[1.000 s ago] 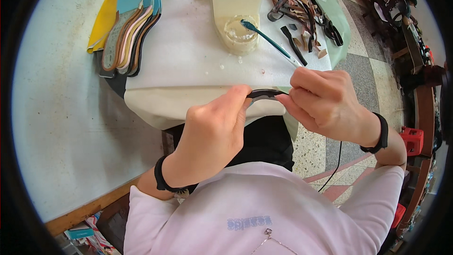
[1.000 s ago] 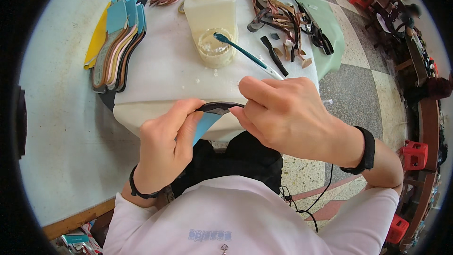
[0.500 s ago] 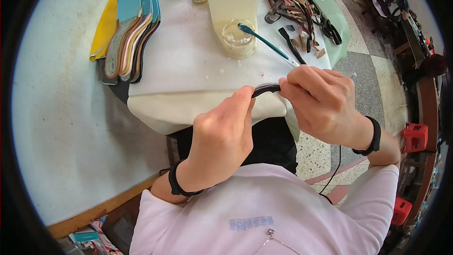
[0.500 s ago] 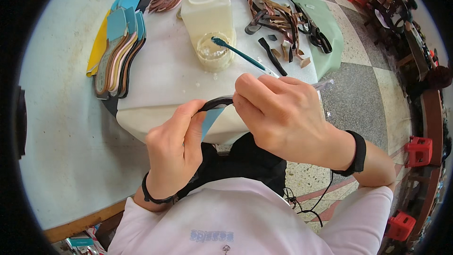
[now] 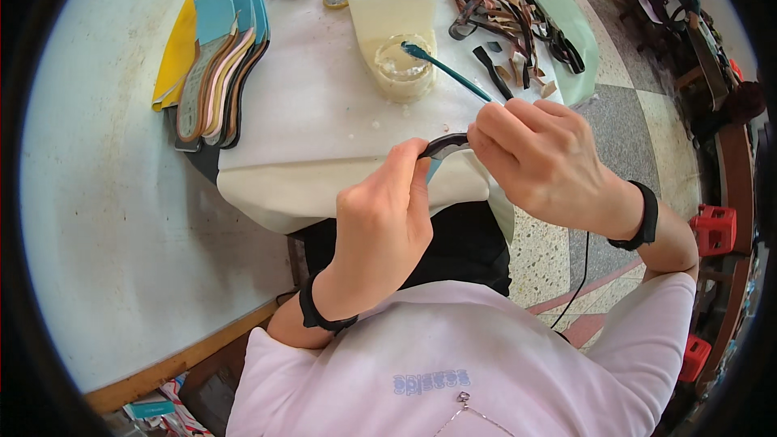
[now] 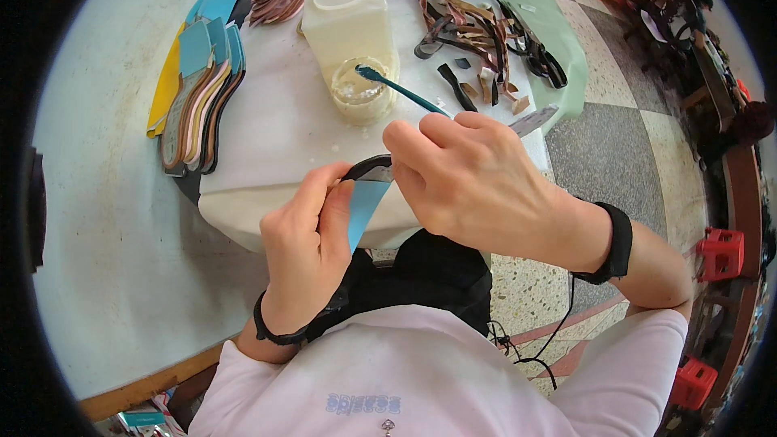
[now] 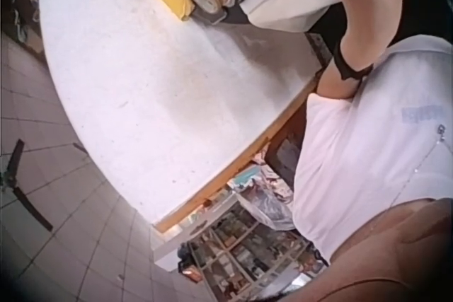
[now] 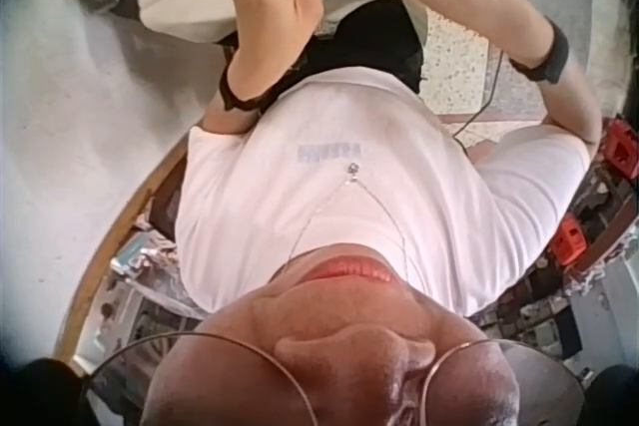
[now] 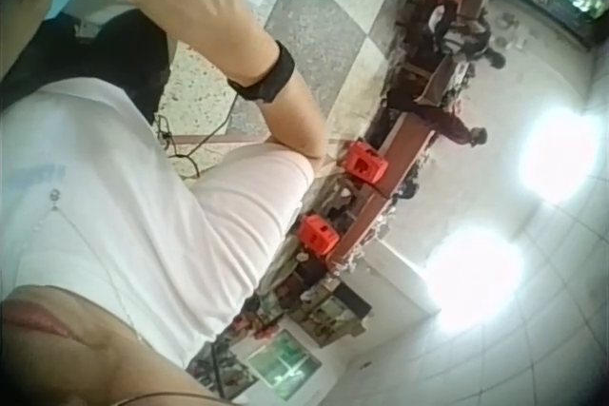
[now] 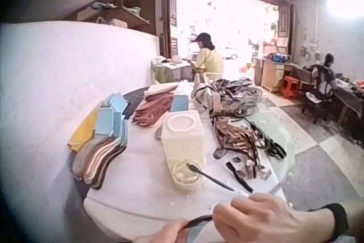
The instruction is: The person wraps a black strip around the edge of a shoe insole by hand, trims the excess with shears, and presses the edges down. Finally, they turn the insole over and place it onto a stack of other insoles.
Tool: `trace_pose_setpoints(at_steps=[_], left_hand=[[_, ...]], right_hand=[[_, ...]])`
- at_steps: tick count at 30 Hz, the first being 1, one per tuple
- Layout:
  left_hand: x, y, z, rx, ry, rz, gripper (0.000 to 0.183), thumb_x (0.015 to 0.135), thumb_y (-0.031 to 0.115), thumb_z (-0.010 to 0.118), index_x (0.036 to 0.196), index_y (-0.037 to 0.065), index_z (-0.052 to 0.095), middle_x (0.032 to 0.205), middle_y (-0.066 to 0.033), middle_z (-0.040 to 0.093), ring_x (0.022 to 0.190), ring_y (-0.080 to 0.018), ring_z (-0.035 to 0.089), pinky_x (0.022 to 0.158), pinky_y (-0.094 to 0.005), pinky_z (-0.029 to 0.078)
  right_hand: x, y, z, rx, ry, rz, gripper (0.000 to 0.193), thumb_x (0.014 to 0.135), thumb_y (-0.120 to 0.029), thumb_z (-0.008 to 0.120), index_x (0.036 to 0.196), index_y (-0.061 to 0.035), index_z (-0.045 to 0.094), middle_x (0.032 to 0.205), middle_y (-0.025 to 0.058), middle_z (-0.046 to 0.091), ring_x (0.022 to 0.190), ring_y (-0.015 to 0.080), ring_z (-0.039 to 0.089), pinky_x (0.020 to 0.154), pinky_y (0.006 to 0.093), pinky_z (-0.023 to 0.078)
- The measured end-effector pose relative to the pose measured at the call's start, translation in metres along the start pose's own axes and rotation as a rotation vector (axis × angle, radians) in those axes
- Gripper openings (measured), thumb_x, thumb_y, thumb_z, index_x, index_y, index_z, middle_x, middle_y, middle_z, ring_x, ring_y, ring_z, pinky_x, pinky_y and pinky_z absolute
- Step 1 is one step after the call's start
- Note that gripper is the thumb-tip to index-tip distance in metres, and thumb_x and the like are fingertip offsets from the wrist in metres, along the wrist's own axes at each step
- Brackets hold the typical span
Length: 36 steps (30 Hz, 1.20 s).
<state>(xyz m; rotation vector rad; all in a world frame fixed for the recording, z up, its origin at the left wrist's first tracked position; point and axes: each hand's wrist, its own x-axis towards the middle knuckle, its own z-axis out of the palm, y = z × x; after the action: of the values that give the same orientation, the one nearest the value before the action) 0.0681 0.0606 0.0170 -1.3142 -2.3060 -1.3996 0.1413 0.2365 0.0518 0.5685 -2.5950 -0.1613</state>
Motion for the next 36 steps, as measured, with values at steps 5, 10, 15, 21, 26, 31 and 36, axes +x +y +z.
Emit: trace_pose_setpoints(at_steps=[5,10,15,21,26,31,36], left_hand=[[-0.001,-0.005,0.003,-0.024,0.01,-0.011,0.015,0.082,-0.003,0.057,0.097,-0.001,0.054,0.07,-0.0165,0.058,0.054,-0.0332,0.055,0.047,-0.0353,0.043],[-0.002,-0.006,-0.004,-0.06,-0.041,-0.072,0.013,0.083,-0.001,0.056,0.096,0.0,0.054,0.07,-0.0176,0.058,0.054,-0.0341,0.055,0.047,-0.0347,0.043],[-0.001,-0.005,-0.006,-0.069,-0.082,-0.112,0.011,0.086,0.002,0.055,0.096,0.0,0.06,0.063,-0.012,0.057,0.049,-0.0167,0.052,0.048,-0.0253,0.04],[-0.003,-0.005,-0.006,-0.08,-0.125,-0.144,0.01,0.084,0.0,0.056,0.094,0.0,0.055,0.066,-0.0189,0.056,0.053,-0.0351,0.054,0.047,-0.0358,0.041],[-0.005,-0.003,-0.007,-0.051,-0.113,-0.113,0.011,0.083,-0.001,0.056,0.094,-0.001,0.055,0.066,-0.0191,0.056,0.054,-0.0353,0.055,0.047,-0.036,0.042],[-0.007,0.001,-0.007,-0.02,-0.106,-0.085,0.012,0.083,-0.001,0.056,0.095,-0.001,0.055,0.067,-0.0189,0.057,0.056,-0.0354,0.056,0.048,-0.0356,0.043],[-0.008,-0.001,-0.007,-0.04,-0.089,-0.078,0.012,0.083,0.0,0.056,0.095,-0.001,0.054,0.068,-0.0187,0.057,0.057,-0.0359,0.056,0.048,-0.0354,0.044]], right_hand=[[-0.003,0.004,0.0,0.011,0.005,0.017,0.016,0.061,-0.008,0.062,0.075,-0.0015,0.058,0.075,0.0022,0.044,0.059,0.0128,0.046,0.046,0.0259,0.036],[-0.01,0.006,-0.004,-0.02,-0.047,-0.013,0.023,0.062,-0.01,0.068,0.083,-0.0026,0.061,0.074,0.0008,0.046,0.058,0.0121,0.046,0.045,0.0255,0.036],[-0.012,0.009,-0.01,0.038,-0.115,-0.081,0.025,0.061,-0.014,0.07,0.082,-0.0033,0.061,0.08,-0.0001,0.05,0.06,0.0123,0.046,0.048,0.0265,0.037],[-0.012,0.007,-0.013,0.002,-0.148,-0.056,0.023,0.061,-0.013,0.069,0.079,-0.0018,0.059,0.085,0.0016,0.049,0.064,0.0138,0.047,0.05,0.0279,0.038],[-0.009,0.009,-0.01,0.041,-0.149,-0.023,0.019,0.061,-0.011,0.066,0.07,-0.0018,0.053,0.084,0.0043,0.049,0.064,0.0161,0.048,0.051,0.0296,0.039],[-0.007,0.01,-0.01,0.098,-0.163,0.013,0.018,0.062,-0.009,0.064,0.064,-0.0031,0.047,0.081,0.0052,0.047,0.064,0.018,0.048,0.05,0.0311,0.04],[-0.006,0.011,-0.008,0.115,-0.154,-0.003,0.017,0.06,-0.009,0.059,0.051,-0.0026,0.046,0.08,0.0058,0.045,0.065,0.0166,0.048,0.05,0.0302,0.042]])
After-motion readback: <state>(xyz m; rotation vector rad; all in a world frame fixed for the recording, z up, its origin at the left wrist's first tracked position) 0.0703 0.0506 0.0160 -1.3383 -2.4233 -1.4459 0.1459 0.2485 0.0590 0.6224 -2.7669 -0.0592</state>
